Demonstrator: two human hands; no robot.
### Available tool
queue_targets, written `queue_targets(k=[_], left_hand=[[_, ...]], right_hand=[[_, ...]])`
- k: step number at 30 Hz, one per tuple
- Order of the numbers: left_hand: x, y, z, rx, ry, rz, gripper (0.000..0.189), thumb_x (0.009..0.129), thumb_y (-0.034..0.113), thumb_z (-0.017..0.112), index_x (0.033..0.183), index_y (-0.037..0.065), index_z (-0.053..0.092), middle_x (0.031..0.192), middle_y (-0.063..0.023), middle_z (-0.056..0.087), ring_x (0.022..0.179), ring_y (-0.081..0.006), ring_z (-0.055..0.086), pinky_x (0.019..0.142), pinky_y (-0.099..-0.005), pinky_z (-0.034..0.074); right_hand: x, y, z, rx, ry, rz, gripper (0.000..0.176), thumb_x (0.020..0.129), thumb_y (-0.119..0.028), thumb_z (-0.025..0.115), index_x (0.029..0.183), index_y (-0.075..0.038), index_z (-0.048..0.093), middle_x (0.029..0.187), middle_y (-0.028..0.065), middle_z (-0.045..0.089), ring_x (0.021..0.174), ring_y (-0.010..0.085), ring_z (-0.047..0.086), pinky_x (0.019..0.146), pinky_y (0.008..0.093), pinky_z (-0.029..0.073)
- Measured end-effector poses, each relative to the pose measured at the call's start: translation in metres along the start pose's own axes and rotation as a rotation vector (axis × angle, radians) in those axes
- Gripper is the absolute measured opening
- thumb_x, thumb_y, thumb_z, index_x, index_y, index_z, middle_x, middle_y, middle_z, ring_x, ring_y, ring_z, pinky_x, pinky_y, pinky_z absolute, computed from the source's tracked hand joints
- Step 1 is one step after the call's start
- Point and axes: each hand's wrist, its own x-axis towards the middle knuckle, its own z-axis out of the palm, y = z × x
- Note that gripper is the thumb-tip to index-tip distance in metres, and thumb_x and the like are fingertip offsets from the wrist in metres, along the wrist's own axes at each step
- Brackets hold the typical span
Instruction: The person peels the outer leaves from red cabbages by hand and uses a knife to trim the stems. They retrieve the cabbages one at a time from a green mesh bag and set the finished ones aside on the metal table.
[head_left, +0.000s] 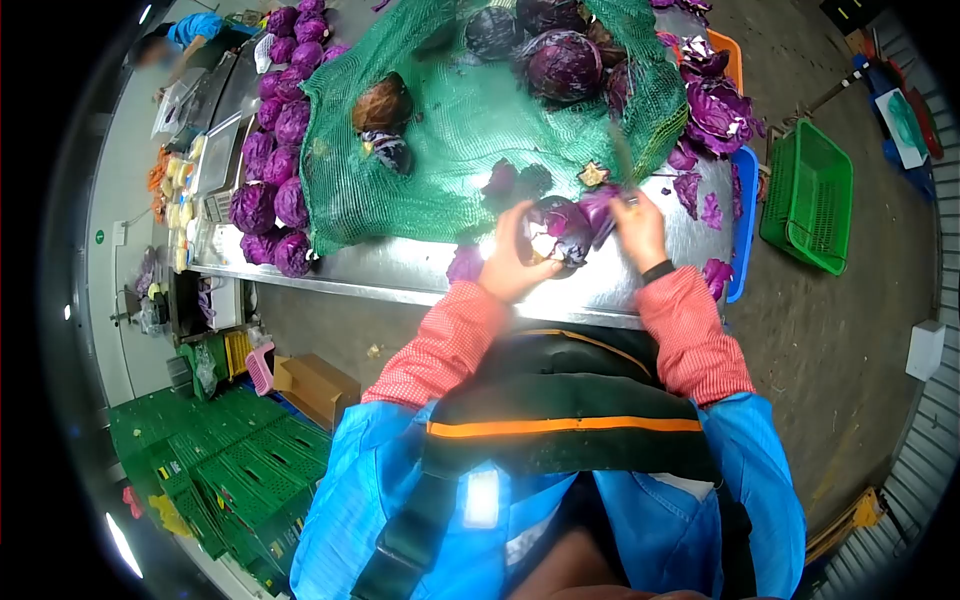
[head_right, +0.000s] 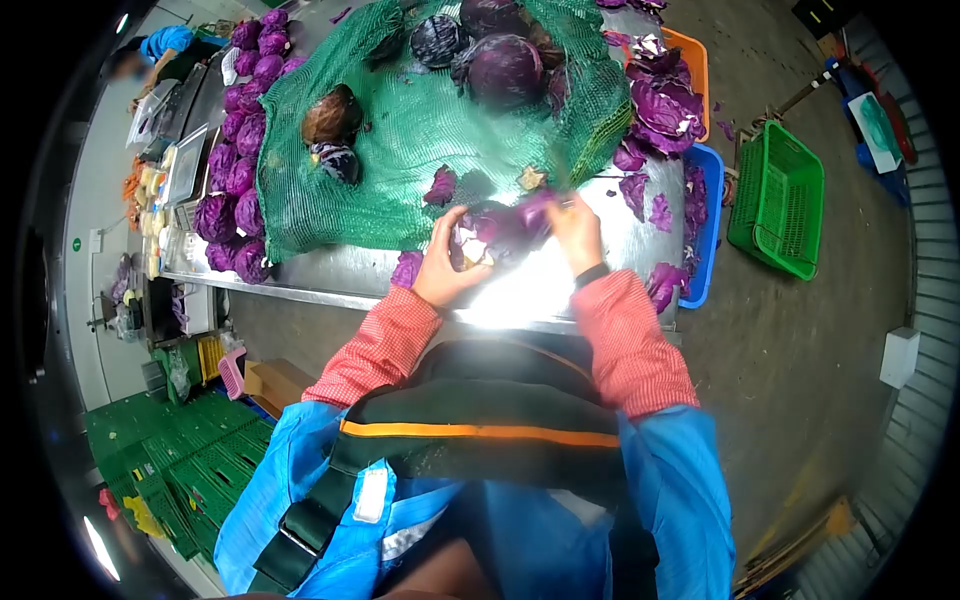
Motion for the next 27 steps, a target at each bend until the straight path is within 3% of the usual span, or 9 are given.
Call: queue_targets(k=[1,3,6,9,11,13,15,20,27], left_hand=[[-0.002,-0.008,-0.008,-0.033,-0.046,0.021,0.095,0.067,0.021,0.086,0.144,0.005,0.032,0.135,-0.0160,0.041,0.115,-0.0242,0.051,0.087,-0.0338,0.048],[0.004,-0.004,-0.015,-0.170,-0.065,-0.017,0.096,0.068,0.021,0.086,0.145,0.005,0.031,0.135,-0.0167,0.042,0.113,-0.0244,0.053,0.086,-0.0338,0.050],[-0.002,0.013,-0.005,-0.268,0.045,-0.211,0.099,0.066,0.028,0.087,0.144,0.003,0.031,0.132,-0.0179,0.047,0.119,-0.0259,0.051,0.100,-0.0371,0.043],[-0.009,0.031,0.001,-0.146,0.118,-0.381,0.099,0.066,0.029,0.088,0.143,0.001,0.032,0.128,-0.0186,0.050,0.118,-0.0260,0.051,0.102,-0.0379,0.042],[-0.008,0.032,0.003,0.095,0.107,-0.177,0.103,0.061,0.026,0.090,0.142,-0.001,0.031,0.131,-0.0212,0.047,0.122,-0.0324,0.049,0.106,-0.0408,0.041],[0.008,0.015,0.002,0.498,0.151,0.233,0.107,0.058,0.024,0.090,0.143,-0.001,0.030,0.133,-0.0226,0.045,0.124,-0.0360,0.047,0.107,-0.0426,0.040],[0.023,0.011,0.007,0.457,0.041,0.261,0.110,0.057,0.028,0.090,0.145,-0.001,0.031,0.136,-0.0241,0.042,0.127,-0.0395,0.045,0.109,-0.0445,0.039],[0.045,0.019,0.017,0.401,-0.053,0.067,0.107,0.060,0.038,0.088,0.144,-0.002,0.035,0.131,-0.0270,0.046,0.123,-0.0382,0.049,0.106,-0.0435,0.041],[0.076,0.022,0.009,0.456,-0.182,-0.010,0.108,0.061,0.048,0.083,0.143,-0.005,0.037,0.121,-0.0286,0.052,0.115,-0.0381,0.054,0.101,-0.0419,0.044]], right_hand=[[0.011,0.019,-0.011,0.076,0.078,0.158,0.028,0.088,-0.025,0.069,0.100,0.000,0.065,0.071,0.0162,0.067,0.059,0.0238,0.063,0.059,0.0362,0.050],[0.012,0.036,-0.031,-0.172,0.111,0.039,0.039,0.086,-0.032,0.071,0.107,-0.002,0.062,0.076,0.0177,0.068,0.064,0.0307,0.066,0.062,0.0405,0.051],[-0.030,-0.053,-0.043,-0.344,0.139,0.001,0.063,0.083,-0.046,0.073,0.126,-0.007,0.048,0.079,0.0175,0.069,0.072,0.0375,0.067,0.065,0.0454,0.050],[-0.059,-0.078,-0.032,-0.374,-0.245,0.071,0.064,0.087,-0.052,0.065,0.133,-0.011,0.046,0.078,0.0183,0.068,0.076,0.0388,0.068,0.066,0.0452,0.049],[-0.065,-0.034,-0.007,-0.083,-0.226,-0.064,0.066,0.090,-0.054,0.061,0.138,-0.012,0.044,0.080,0.0207,0.068,0.080,0.0396,0.068,0.068,0.0447,0.050],[-0.060,-0.052,-0.017,-0.224,-0.282,-0.079,0.061,0.095,-0.049,0.056,0.140,-0.010,0.042,0.085,0.0199,0.069,0.084,0.0391,0.068,0.072,0.0441,0.051],[-0.053,-0.063,-0.022,-0.263,-0.333,-0.084,0.057,0.097,-0.046,0.054,0.139,-0.009,0.043,0.086,0.0182,0.070,0.084,0.0385,0.068,0.073,0.0439,0.051],[-0.054,-0.065,-0.034,-0.599,-0.072,-0.410,0.019,0.097,-0.025,0.053,0.103,-0.009,0.059,0.077,0.0134,0.067,0.063,0.0344,0.066,0.056,0.0452,0.051],[-0.059,-0.041,-0.036,-0.846,0.020,-0.546,0.012,0.092,-0.022,0.061,0.092,-0.011,0.056,0.073,0.0108,0.060,0.056,0.0291,0.063,0.049,0.0377,0.052]])
